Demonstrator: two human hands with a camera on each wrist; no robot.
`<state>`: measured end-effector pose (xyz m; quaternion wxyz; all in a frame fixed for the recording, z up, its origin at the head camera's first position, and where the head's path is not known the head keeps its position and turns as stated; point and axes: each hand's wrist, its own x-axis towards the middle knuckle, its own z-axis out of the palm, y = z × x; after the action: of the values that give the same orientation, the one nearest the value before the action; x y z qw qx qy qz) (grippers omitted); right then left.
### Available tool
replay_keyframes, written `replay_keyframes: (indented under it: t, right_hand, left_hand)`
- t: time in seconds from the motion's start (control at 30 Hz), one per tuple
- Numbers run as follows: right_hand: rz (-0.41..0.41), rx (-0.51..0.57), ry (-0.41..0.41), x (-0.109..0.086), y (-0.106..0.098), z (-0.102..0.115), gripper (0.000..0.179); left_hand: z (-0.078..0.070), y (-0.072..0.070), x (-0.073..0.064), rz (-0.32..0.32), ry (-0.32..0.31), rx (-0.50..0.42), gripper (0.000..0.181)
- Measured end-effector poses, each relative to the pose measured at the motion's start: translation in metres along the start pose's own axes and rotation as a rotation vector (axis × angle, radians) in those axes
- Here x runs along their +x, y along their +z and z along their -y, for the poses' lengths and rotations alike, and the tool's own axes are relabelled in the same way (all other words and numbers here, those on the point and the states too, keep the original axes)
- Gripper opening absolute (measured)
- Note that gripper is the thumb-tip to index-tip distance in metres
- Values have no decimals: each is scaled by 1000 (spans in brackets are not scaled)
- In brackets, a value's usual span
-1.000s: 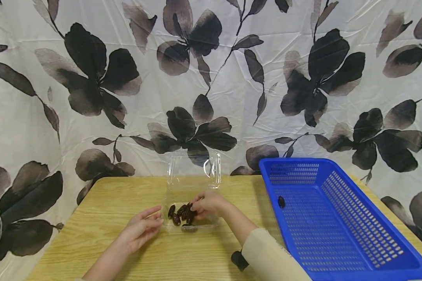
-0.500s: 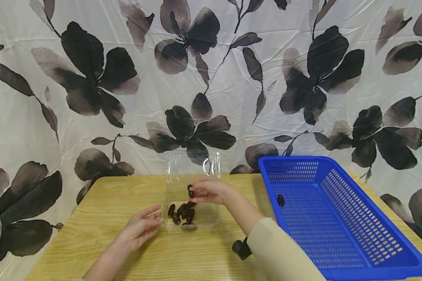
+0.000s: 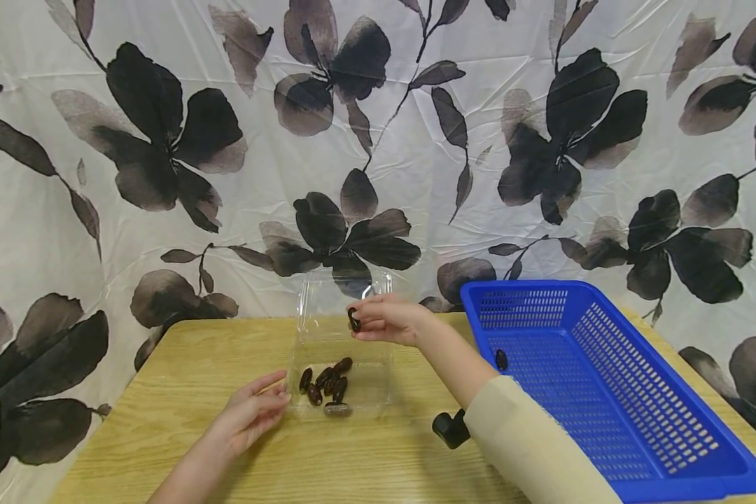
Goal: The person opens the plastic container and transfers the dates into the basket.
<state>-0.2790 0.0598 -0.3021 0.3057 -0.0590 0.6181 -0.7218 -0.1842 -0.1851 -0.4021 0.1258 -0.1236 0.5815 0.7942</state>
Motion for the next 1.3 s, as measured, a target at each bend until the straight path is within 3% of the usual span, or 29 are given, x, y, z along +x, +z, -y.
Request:
replay_keyframes:
  t: [0.3,0.8,1.1,1.3]
  right_hand:
    - [32,-27,-34,-12,-13,14,40]
    - [2,-35,-75,-32,-44,32,44]
    - [-9,-13,-110,-51,-76,37,47]
    - [-52,24,-125,-68,-108,40,37]
  left_hand:
    - [-2,-1,0,-1,-4,0,73]
    - [-1,0,0,6,-16,-16,70]
    - [0,1,-1,1,-13,-17,70]
    - [0,1,-1,-3,-5,-4,69]
